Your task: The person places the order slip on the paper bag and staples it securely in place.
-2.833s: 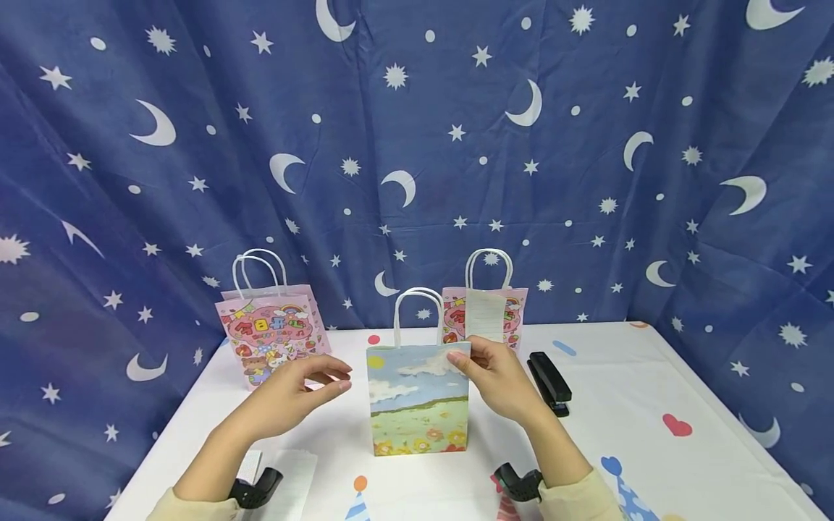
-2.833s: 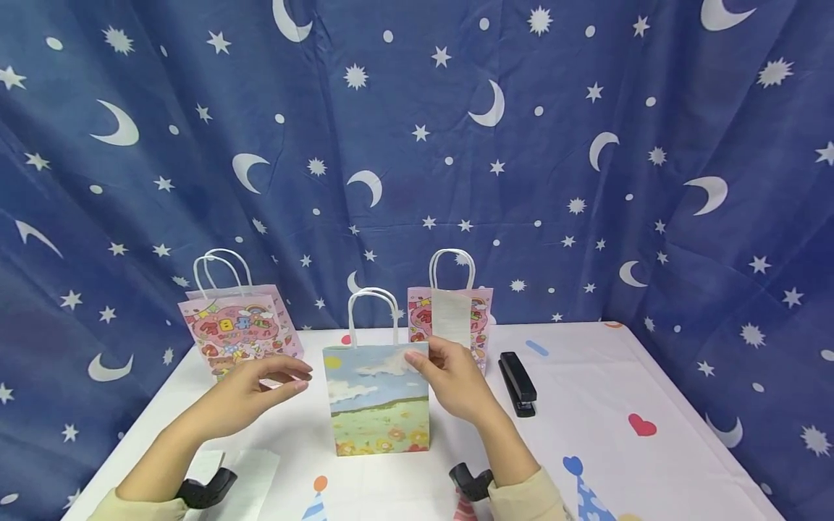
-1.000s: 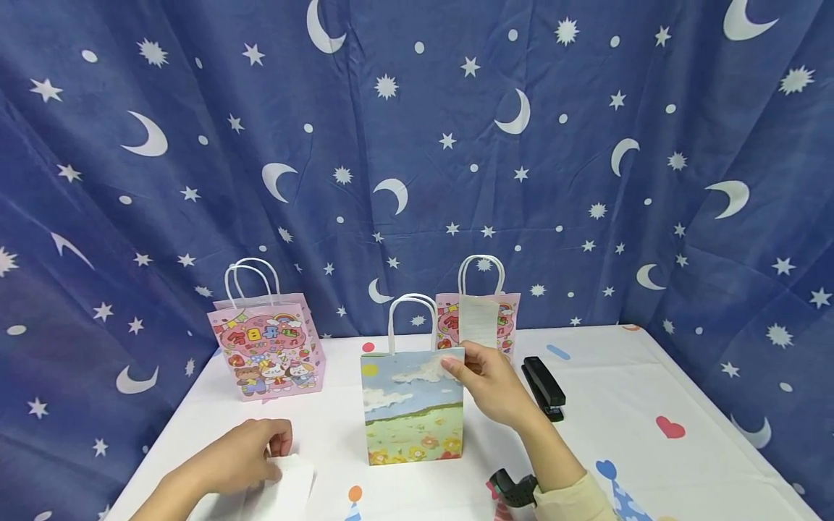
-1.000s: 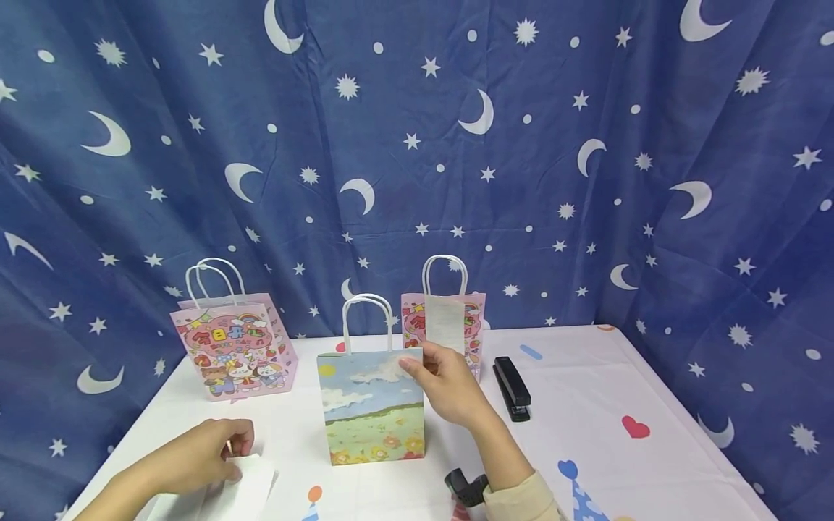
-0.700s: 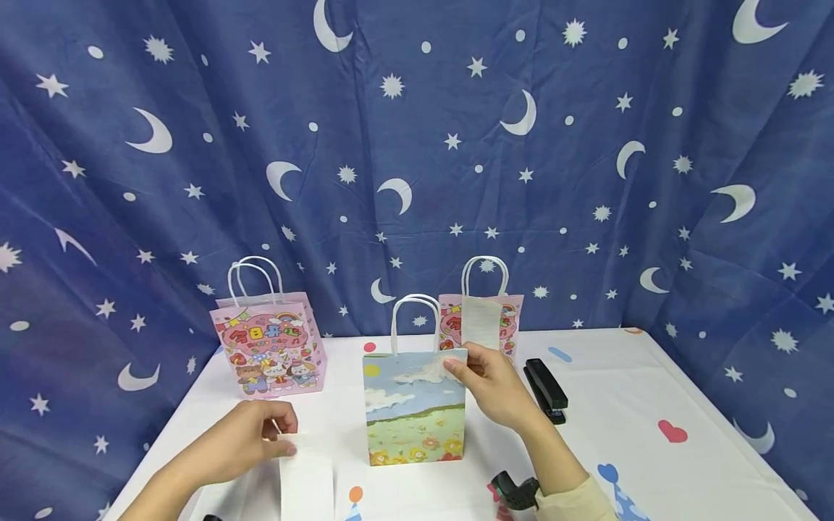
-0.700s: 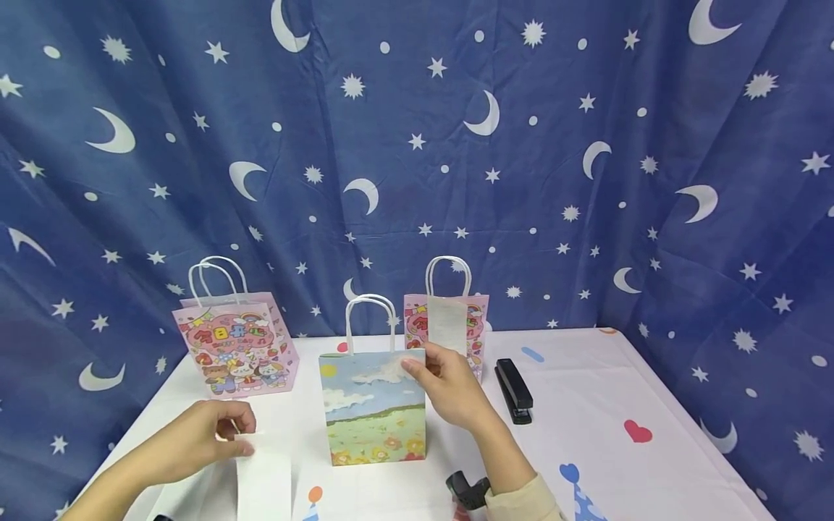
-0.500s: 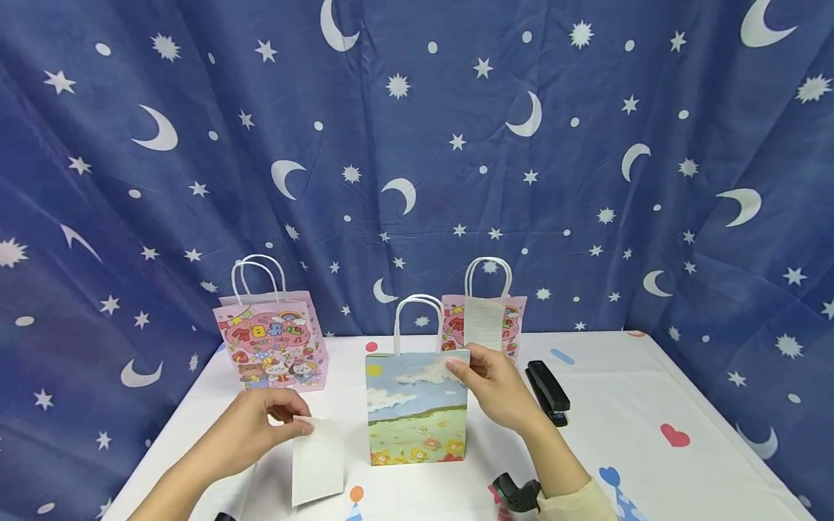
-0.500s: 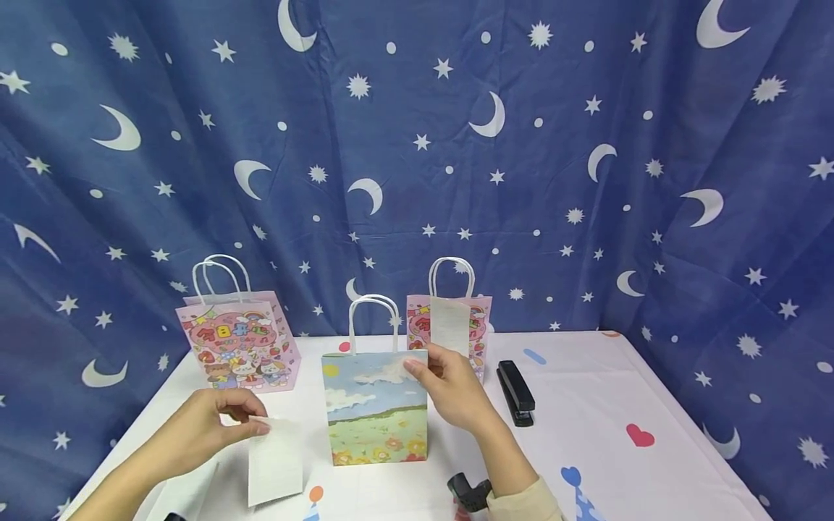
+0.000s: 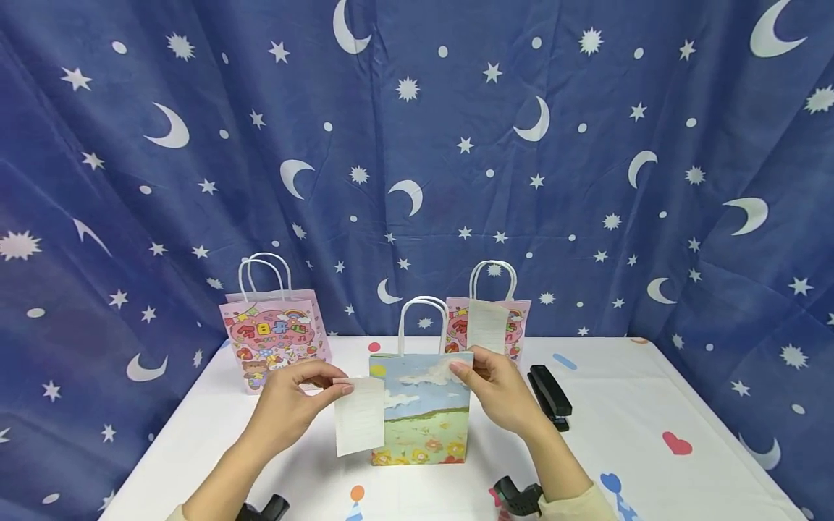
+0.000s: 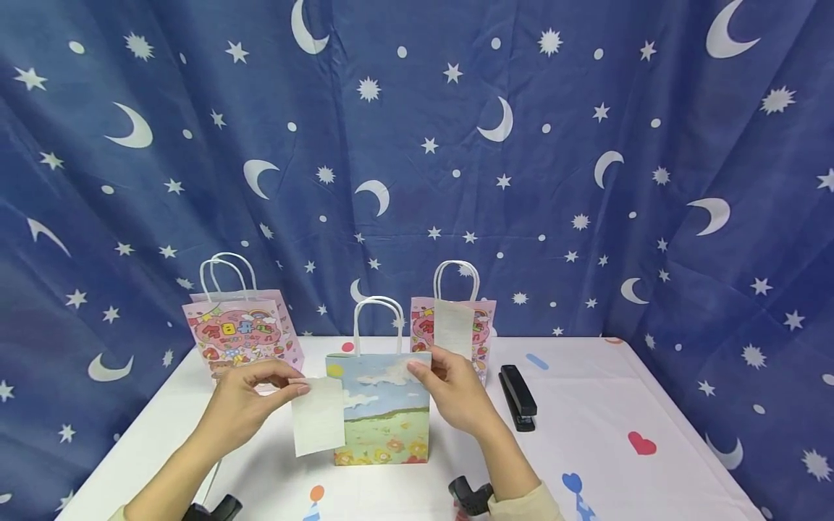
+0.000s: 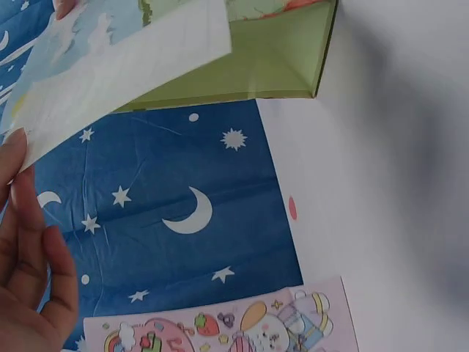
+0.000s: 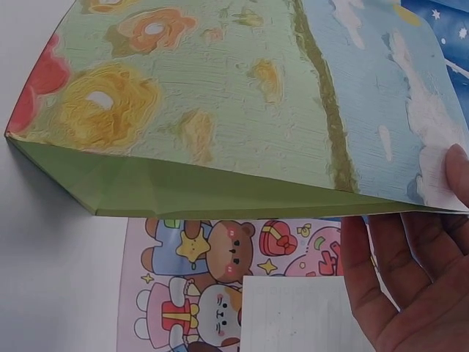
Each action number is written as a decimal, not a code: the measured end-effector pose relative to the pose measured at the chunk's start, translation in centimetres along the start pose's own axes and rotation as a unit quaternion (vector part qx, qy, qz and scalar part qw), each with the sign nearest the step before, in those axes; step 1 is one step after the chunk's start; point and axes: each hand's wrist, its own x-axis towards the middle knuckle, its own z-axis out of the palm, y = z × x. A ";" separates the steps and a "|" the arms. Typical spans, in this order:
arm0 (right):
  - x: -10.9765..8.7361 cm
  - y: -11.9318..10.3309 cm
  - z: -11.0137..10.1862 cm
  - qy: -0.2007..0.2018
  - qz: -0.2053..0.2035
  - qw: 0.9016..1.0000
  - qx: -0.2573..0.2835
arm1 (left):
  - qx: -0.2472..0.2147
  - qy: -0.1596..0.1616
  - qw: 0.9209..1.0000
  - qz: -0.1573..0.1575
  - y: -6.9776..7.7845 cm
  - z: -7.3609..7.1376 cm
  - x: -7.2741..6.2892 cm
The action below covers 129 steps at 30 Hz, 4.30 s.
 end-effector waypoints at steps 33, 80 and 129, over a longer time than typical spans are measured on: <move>0.0 0.1 0.0 0.000 0.000 1.000 0.004 | -0.007 0.014 0.999 0.042 3.0 5.5 2.9; -0.2 -0.4 1.2 0.089 -0.061 0.989 -0.101 | -0.130 -0.089 0.987 0.024 2.5 5.5 4.4; -0.9 6.7 -9.2 0.142 0.235 0.929 -0.250 | -0.144 -0.074 0.987 -0.007 2.7 5.7 4.3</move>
